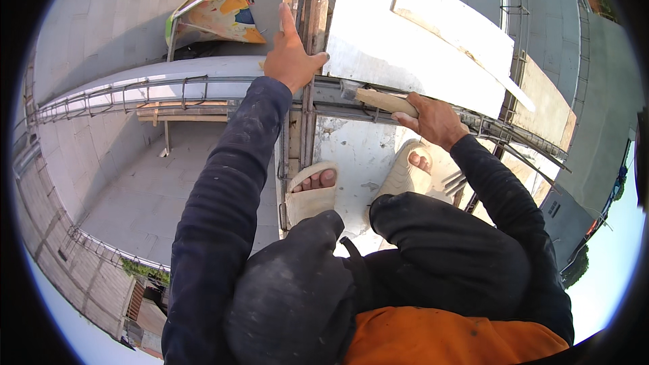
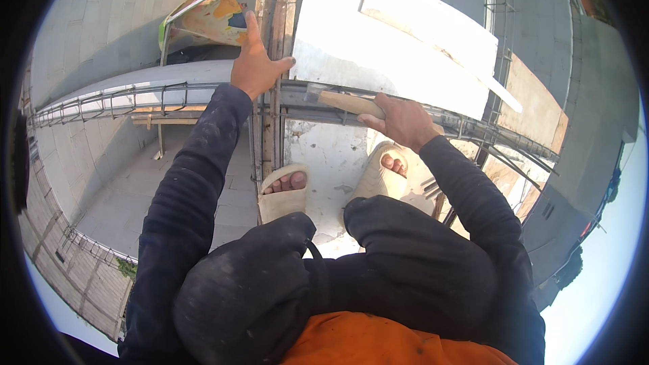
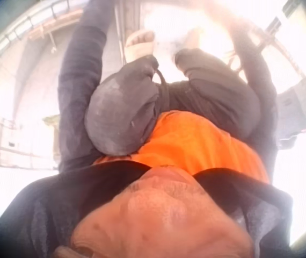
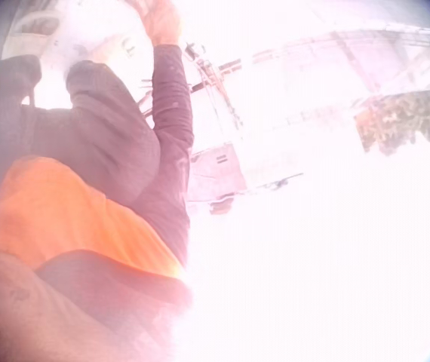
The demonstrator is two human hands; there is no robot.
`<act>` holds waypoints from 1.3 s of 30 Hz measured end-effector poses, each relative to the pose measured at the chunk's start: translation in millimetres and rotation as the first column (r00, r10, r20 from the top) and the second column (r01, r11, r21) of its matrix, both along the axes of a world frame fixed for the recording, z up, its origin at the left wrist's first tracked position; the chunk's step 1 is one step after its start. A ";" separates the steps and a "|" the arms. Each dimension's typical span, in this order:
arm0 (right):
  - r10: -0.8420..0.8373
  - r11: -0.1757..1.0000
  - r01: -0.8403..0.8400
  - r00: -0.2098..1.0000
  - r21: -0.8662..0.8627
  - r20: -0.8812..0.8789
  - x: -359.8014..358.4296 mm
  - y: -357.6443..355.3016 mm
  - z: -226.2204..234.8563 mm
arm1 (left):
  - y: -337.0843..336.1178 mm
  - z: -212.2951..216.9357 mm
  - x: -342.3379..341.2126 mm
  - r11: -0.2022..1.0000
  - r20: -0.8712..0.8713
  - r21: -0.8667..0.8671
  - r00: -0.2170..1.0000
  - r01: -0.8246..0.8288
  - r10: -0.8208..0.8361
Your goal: The person is assembling a scaffolding structure on a rooftop. They position a white board onto a metal frame, secure it with a hammer and nails, and then attach a metal rod to the frame.
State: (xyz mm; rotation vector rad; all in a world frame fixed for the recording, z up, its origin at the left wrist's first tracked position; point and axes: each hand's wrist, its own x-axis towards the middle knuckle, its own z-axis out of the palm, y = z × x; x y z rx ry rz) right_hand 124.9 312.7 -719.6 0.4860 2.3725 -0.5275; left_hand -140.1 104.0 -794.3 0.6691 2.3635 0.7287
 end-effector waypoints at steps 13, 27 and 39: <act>0.052 0.997 -0.042 0.989 -0.068 0.139 -28.7 20.9 23.7 | -1.0 7.2 0.9 1.000 0.019 -0.018 1.000 0.008 -0.007; 0.015 0.986 0.020 0.977 -0.163 0.211 -40.2 32.7 26.8 | -5.2 1.2 -1.5 0.997 -0.070 0.060 0.996 0.054 -0.050; -0.316 0.918 0.329 0.944 -0.222 0.092 -17.3 38.5 57.9 | -4.5 6.9 -5.4 0.998 -0.004 0.051 0.999 0.037 -0.037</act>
